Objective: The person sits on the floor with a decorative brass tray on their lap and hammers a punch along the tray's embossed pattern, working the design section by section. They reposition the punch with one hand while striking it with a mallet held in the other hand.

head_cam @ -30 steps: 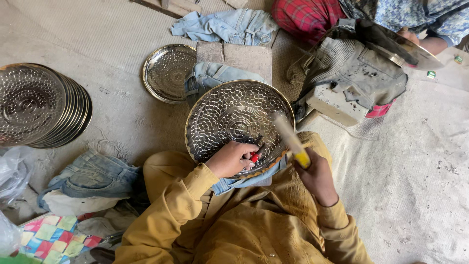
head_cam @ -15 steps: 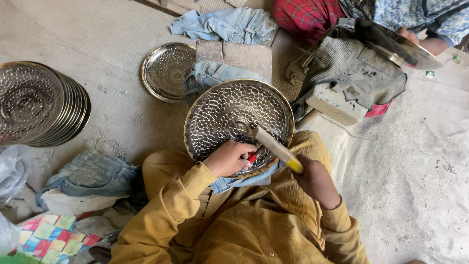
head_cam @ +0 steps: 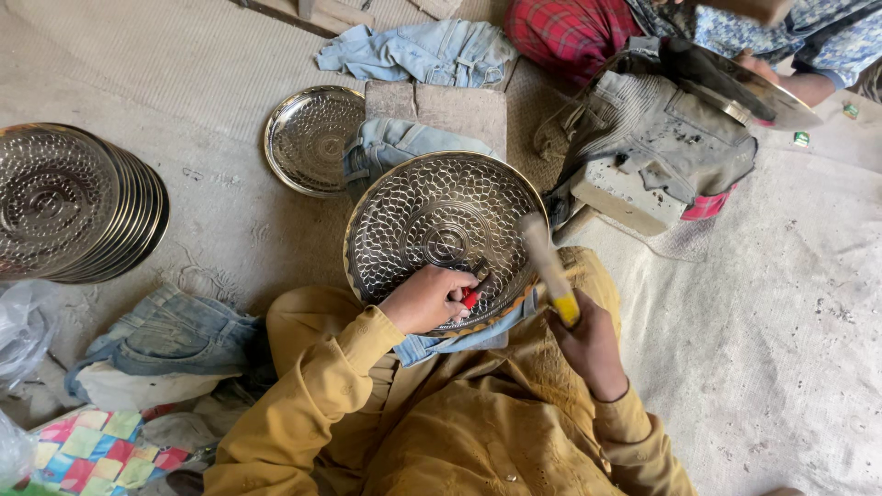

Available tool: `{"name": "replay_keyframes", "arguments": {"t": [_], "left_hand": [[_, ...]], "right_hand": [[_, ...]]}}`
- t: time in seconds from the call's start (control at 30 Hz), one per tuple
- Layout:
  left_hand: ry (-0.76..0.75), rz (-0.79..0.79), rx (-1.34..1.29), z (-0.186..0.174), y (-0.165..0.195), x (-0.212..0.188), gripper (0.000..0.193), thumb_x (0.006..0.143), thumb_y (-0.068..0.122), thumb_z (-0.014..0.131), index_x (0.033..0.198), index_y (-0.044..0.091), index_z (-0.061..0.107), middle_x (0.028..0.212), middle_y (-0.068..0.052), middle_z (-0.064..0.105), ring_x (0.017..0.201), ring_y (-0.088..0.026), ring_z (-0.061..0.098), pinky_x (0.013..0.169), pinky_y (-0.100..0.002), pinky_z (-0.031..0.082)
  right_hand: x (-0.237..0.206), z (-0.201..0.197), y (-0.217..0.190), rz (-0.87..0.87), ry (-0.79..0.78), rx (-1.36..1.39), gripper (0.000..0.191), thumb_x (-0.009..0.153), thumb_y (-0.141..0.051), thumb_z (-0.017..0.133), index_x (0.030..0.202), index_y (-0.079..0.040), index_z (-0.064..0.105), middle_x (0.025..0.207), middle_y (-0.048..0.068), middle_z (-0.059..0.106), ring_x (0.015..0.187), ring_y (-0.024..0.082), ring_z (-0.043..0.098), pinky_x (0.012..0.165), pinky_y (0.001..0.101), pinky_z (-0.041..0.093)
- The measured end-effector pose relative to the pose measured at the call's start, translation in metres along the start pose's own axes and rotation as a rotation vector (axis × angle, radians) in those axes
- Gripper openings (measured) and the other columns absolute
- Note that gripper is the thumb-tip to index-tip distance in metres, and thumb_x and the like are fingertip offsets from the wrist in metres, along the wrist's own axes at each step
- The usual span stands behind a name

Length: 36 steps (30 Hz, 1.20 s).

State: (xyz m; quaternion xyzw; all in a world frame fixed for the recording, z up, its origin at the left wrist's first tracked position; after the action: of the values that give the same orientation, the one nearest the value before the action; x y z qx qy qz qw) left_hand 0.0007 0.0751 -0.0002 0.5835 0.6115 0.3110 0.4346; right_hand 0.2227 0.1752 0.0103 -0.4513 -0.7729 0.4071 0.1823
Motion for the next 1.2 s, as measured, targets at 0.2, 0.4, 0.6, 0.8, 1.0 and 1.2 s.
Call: {"name": "replay_keyframes", "arguments": {"t": [0.2,0.4,0.6,0.8,1.0,1.2], "left_hand": [[-0.027,0.018,-0.036,0.0,0.001,-0.001,0.036,0.087,-0.003,0.067,0.122,0.001,0.069,0.078,-0.012,0.076,0.066,-0.016,0.076,0.066,-0.032,0.059],[0.005,0.032,-0.015,-0.002,0.0,0.0,0.036,0.087,-0.003,0.067,0.122,0.001,0.069,0.079,-0.012,0.076,0.067,-0.015,0.077,0.066,-0.03,0.06],[-0.033,0.054,-0.035,-0.002,0.001,-0.001,0.035,0.088,-0.005,0.063,0.123,0.001,0.069,0.079,-0.013,0.076,0.067,-0.015,0.077,0.067,-0.03,0.06],[-0.029,-0.014,-0.054,-0.002,-0.004,-0.003,0.034,0.086,-0.003,0.066,0.119,0.002,0.068,0.08,-0.01,0.075,0.069,-0.015,0.077,0.066,-0.03,0.06],[-0.046,0.049,-0.007,-0.003,0.003,-0.002,0.026,0.088,-0.003,0.064,0.112,0.002,0.072,0.078,-0.009,0.076,0.07,-0.014,0.077,0.067,-0.03,0.059],[-0.053,0.008,0.025,-0.004,0.0,-0.004,0.022,0.085,-0.002,0.069,0.107,0.002,0.073,0.076,-0.01,0.075,0.069,-0.015,0.076,0.066,-0.031,0.058]], "right_hand": [[-0.002,0.0,0.001,0.001,-0.038,-0.074,0.026,0.085,-0.009,0.074,0.11,-0.004,0.068,0.078,0.013,0.074,0.065,0.027,0.07,0.062,0.0395,0.056],[-0.002,0.001,0.004,-0.003,-0.049,-0.099,0.029,0.083,-0.008,0.075,0.11,-0.003,0.067,0.08,0.014,0.074,0.067,0.027,0.071,0.065,0.0389,0.057],[-0.006,0.001,0.007,0.0,-0.053,0.006,0.035,0.084,-0.006,0.074,0.118,-0.003,0.066,0.082,0.016,0.073,0.07,0.03,0.067,0.065,0.0414,0.055],[-0.007,0.005,0.017,0.035,-0.08,-0.045,0.032,0.082,-0.008,0.076,0.113,-0.005,0.068,0.08,0.012,0.073,0.066,0.028,0.07,0.062,0.0408,0.057],[-0.007,0.005,0.023,0.002,-0.124,-0.179,0.022,0.084,-0.013,0.078,0.104,-0.006,0.072,0.075,0.012,0.075,0.063,0.024,0.07,0.062,0.0394,0.057],[-0.01,0.009,0.032,0.081,-0.142,-0.218,0.022,0.086,-0.013,0.075,0.107,-0.006,0.07,0.077,0.012,0.074,0.061,0.025,0.069,0.061,0.0393,0.059]]}}
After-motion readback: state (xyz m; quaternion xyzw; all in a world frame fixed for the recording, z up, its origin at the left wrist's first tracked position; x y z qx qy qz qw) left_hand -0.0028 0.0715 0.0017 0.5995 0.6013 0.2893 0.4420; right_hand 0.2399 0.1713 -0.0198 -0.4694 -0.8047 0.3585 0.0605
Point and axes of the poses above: each hand's wrist, its own x-axis towards the middle knuckle, its own z-axis out of the palm, y = z × x, the point moved 9 cm from there along x, towards the middle knuckle
